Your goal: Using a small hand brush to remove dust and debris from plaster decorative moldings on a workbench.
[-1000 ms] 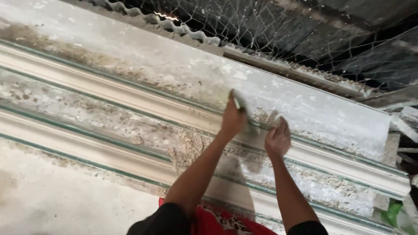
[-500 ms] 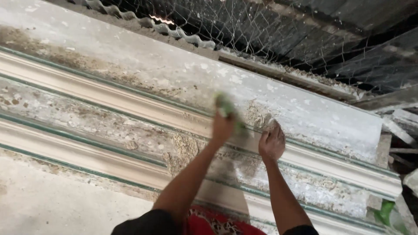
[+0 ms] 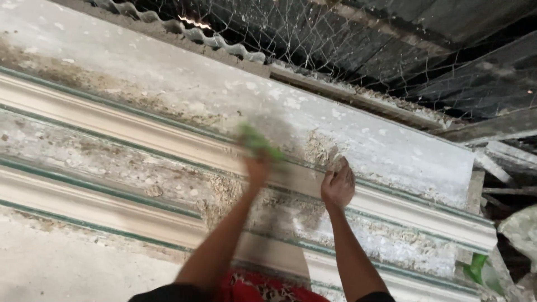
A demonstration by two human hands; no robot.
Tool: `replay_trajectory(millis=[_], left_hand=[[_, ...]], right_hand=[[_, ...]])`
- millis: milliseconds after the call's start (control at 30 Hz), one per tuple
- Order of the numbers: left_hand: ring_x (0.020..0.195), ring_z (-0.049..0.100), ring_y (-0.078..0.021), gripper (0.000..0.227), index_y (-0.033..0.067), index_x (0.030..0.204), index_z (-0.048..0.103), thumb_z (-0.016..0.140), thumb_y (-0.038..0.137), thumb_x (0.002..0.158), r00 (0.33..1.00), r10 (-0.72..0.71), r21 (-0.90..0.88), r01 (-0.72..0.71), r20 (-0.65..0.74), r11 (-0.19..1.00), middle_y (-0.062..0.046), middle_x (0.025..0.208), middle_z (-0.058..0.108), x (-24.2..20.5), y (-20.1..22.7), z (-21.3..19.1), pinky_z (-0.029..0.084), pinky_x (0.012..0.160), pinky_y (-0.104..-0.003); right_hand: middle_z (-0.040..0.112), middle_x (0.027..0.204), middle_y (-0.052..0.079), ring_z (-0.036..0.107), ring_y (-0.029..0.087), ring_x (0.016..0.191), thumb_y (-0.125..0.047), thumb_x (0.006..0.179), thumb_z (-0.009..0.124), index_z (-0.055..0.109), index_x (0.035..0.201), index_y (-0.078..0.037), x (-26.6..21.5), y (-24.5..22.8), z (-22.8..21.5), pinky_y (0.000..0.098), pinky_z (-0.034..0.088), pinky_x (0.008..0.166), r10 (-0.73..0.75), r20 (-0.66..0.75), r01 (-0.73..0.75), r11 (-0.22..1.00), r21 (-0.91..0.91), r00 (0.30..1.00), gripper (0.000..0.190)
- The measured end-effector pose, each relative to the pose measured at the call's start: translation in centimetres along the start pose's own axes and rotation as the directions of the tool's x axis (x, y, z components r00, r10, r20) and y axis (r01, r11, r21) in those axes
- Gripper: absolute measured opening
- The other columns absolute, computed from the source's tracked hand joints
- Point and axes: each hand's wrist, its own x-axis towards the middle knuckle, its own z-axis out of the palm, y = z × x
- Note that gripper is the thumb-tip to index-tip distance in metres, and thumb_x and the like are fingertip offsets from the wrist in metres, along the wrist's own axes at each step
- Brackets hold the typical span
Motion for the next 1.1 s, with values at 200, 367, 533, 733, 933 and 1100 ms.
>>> replay_trajectory(millis=[200, 367, 533, 733, 933, 1100], left_hand=[[0.111, 0.062, -0.0198, 0.055, 0.0074, 0.135, 0.040, 0.062, -0.001, 0.085, 0.981, 0.188, -0.550, -0.130, 0.049, 0.825, -0.013, 0.117, 0.061, -7.4, 14.7, 6.0, 0.051, 0.094, -0.043], [0.098, 0.069, -0.0245, 0.047, 0.0000, 0.102, 0.074, 0.066, 0.044, 0.090, 0.952, -0.292, -0.323, 0.247, -0.097, 0.914, -0.019, 0.096, 0.074, -2.1, 21.2, -11.5, 0.049, 0.092, -0.046], [0.114, 0.064, -0.0289, 0.056, -0.0078, 0.130, 0.063, 0.067, 0.038, 0.098, 0.961, -0.166, -0.334, 0.086, -0.219, 0.939, -0.027, 0.119, 0.068, -5.2, 21.3, -14.0, 0.046, 0.099, -0.047], [0.062, 0.068, -0.0246, 0.047, 0.0158, 0.141, 0.040, 0.057, 0.022, 0.098, 0.912, -0.045, -0.204, 0.139, 0.407, 0.969, -0.008, 0.075, 0.066, -8.8, 20.1, -5.4, 0.053, 0.056, -0.044], [0.109, 0.067, -0.0454, 0.066, 0.0104, 0.157, 0.030, 0.059, 0.015, 0.098, 0.926, 0.377, -0.161, -0.372, -0.002, 0.914, -0.032, 0.123, 0.064, 4.3, 22.7, -11.4, 0.055, 0.087, -0.056], [0.063, 0.072, -0.0212, 0.031, 0.0064, 0.114, 0.071, 0.061, 0.018, 0.087, 0.561, 0.818, 0.926, -0.365, 0.131, 0.102, -0.014, 0.095, 0.074, 8.8, 13.1, -0.5, 0.057, 0.047, -0.039]], right_hand=[[0.072, 0.117, 0.022, 0.070, 0.037, 0.106, -0.033, 0.097, 0.041, 0.059, 0.139, -0.002, -1.0, 2.7, 2.0, 0.0465, 0.051, 0.102, 0.000, -0.021, 0.001, 1.000, 0.029, 1.000, 0.055], [0.072, 0.108, 0.021, 0.072, 0.036, 0.099, -0.035, 0.098, 0.039, 0.059, 0.136, -0.001, -0.1, -0.1, -0.5, 0.0469, 0.051, 0.102, 0.007, 0.001, -0.007, 1.000, 0.015, 1.000, 0.055], [0.069, 0.109, 0.025, 0.070, 0.042, 0.102, -0.029, 0.093, 0.048, 0.056, 0.141, -0.002, 0.6, -1.4, -1.5, 0.0499, 0.050, 0.103, -0.003, 0.016, 0.002, 0.998, 0.056, 1.000, 0.055], [0.070, 0.117, 0.021, 0.069, 0.039, 0.108, -0.035, 0.105, 0.038, 0.056, 0.143, -0.005, -0.4, 0.6, -0.4, 0.0479, 0.049, 0.105, -0.010, 0.026, 0.009, 0.999, 0.048, 1.000, 0.052], [0.071, 0.112, 0.018, 0.071, 0.035, 0.104, -0.031, 0.097, 0.038, 0.057, 0.142, -0.007, -0.2, 0.1, -0.2, 0.0457, 0.049, 0.104, 0.031, 0.020, -0.031, 0.999, 0.018, 0.999, 0.054], [0.069, 0.110, 0.020, 0.070, 0.039, 0.102, -0.031, 0.101, 0.036, 0.058, 0.140, -0.004, 0.1, -0.1, -0.4, 0.0494, 0.051, 0.100, 0.010, 0.023, -0.011, 0.999, 0.047, 1.000, 0.052]])
